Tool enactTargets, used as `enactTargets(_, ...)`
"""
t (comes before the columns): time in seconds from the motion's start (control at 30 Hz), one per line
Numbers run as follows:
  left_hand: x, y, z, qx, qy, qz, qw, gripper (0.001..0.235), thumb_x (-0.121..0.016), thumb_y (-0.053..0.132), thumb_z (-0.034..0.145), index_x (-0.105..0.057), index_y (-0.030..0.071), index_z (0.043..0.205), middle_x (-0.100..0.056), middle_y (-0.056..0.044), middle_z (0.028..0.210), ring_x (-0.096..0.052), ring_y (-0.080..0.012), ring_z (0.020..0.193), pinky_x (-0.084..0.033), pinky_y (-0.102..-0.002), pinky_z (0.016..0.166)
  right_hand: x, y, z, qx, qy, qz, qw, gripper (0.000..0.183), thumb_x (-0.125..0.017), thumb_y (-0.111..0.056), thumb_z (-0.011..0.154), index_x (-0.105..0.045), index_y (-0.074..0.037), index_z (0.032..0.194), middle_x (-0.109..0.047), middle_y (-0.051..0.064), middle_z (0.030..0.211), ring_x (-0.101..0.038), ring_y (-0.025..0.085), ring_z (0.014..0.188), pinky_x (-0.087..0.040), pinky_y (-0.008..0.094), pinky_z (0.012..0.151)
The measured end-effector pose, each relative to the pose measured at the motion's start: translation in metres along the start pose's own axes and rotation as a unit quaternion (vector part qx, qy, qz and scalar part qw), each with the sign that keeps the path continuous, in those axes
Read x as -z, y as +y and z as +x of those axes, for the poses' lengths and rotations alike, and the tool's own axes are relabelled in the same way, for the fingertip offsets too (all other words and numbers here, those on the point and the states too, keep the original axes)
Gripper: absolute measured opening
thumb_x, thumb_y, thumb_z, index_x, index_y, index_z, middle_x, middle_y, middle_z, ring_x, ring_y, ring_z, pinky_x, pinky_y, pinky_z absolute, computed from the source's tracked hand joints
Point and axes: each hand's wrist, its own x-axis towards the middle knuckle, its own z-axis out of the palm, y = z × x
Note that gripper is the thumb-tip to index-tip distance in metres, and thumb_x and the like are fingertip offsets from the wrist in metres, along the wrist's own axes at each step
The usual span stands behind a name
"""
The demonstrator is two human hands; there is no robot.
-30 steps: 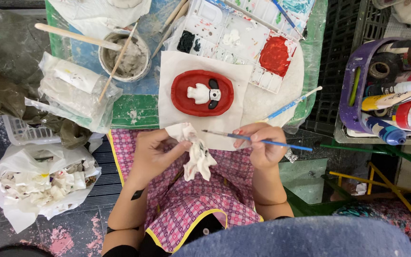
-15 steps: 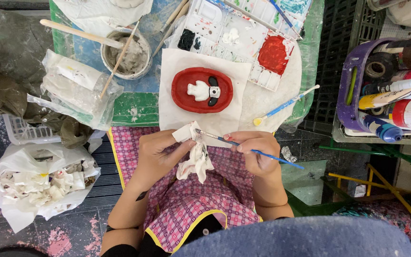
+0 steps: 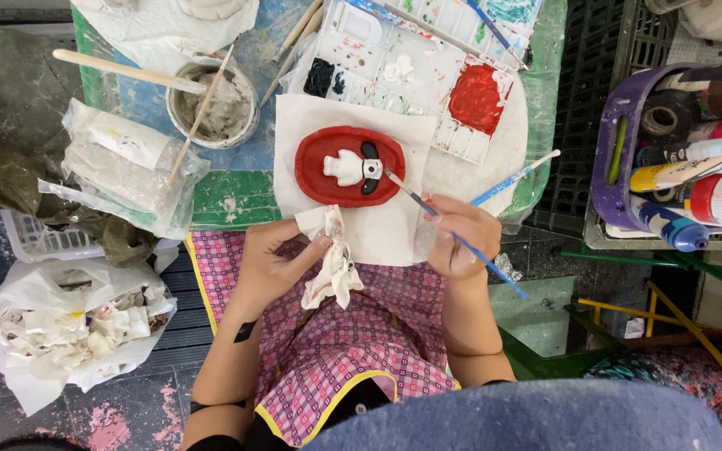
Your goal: The person paints details on a small ceramic dog figurine using a fine-tipped brush, alternating between applying paint and cleaning the brush with a white cloth.
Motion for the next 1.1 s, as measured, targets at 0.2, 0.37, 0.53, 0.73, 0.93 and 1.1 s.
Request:
enactTargets(0.2,0.001,-0.003,0.001,-0.015,0.001,0.006,1.0,0.024,-0.079,0.007,0.088,-0.077,0.002,0.111,-0.079,-0.005,0.088,-0.069,-0.0038,0.076,-0.053,-0.021,0.066,-0.002,-0.004,0.007,-0.018,-0.007,-0.018,1.0,0.017,-0.055,-0.016,0.109,-0.057,-0.003,0.097,-0.074,0.022,0.097,-0.077,0.03,0.079,-0.061,0.034,0.07)
enactTargets(0.37,0.001,-0.003,0.002,-0.011,0.003,0.021,1.0,0.025,-0.08,0.008,0.087,-0.077,0.003,0.111,-0.077,-0.004,0.081,-0.067,-0.0033,0.07,-0.051,-0.021,0.061,-0.002,-0.005,0.01,-0.022,-0.018,-0.026,0.999,0.017,-0.056,-0.015,0.108,-0.058,-0.004,0.095,-0.075,0.021,0.097,-0.077,0.03,0.08,-0.06,0.034,0.07)
enactTargets(0.53,0.002,-0.004,0.003,-0.007,-0.002,0.019,1.0,0.025,-0.08,0.007,0.086,-0.077,0.003,0.111,-0.076,-0.004,0.078,-0.067,-0.0032,0.067,-0.05,-0.021,0.059,-0.003,-0.006,0.012,-0.028,-0.016,-0.018,0.999,0.017,-0.056,-0.016,0.108,-0.058,-0.005,0.095,-0.075,0.021,0.096,-0.077,0.03,0.08,-0.06,0.034,0.069)
enactTargets(0.73,0.003,-0.007,0.003,-0.018,-0.002,0.026,1.0,0.024,-0.08,0.007,0.086,-0.078,0.003,0.109,-0.076,-0.006,0.077,-0.067,-0.0047,0.065,-0.049,-0.022,0.058,-0.003,-0.004,0.012,-0.029,-0.019,0.002,0.999,0.015,-0.056,-0.016,0.109,-0.057,-0.005,0.098,-0.075,0.021,0.097,-0.076,0.028,0.077,-0.06,0.033,0.069)
enactTargets(0.93,0.003,-0.006,0.004,-0.026,-0.001,0.028,0.999,0.025,-0.08,0.007,0.086,-0.077,0.003,0.111,-0.078,-0.007,0.082,-0.07,-0.0058,0.071,-0.052,-0.023,0.062,-0.002,-0.004,0.009,-0.04,-0.028,0.02,0.999,0.013,-0.055,-0.015,0.11,-0.054,-0.005,0.102,-0.075,0.021,0.099,-0.074,0.024,0.072,-0.059,0.031,0.067)
enactTargets(1.1,0.003,-0.004,0.005,-0.03,-0.001,0.031,0.999,0.025,-0.08,0.007,0.086,-0.077,0.003,0.11,-0.078,-0.008,0.083,-0.072,-0.0067,0.072,-0.053,-0.023,0.064,-0.002,-0.003,0.004,-0.057,-0.017,0.043,0.997,0.015,-0.054,-0.017,0.111,-0.054,-0.004,0.104,-0.074,0.023,0.099,-0.073,0.023,0.071,-0.061,0.032,0.068)
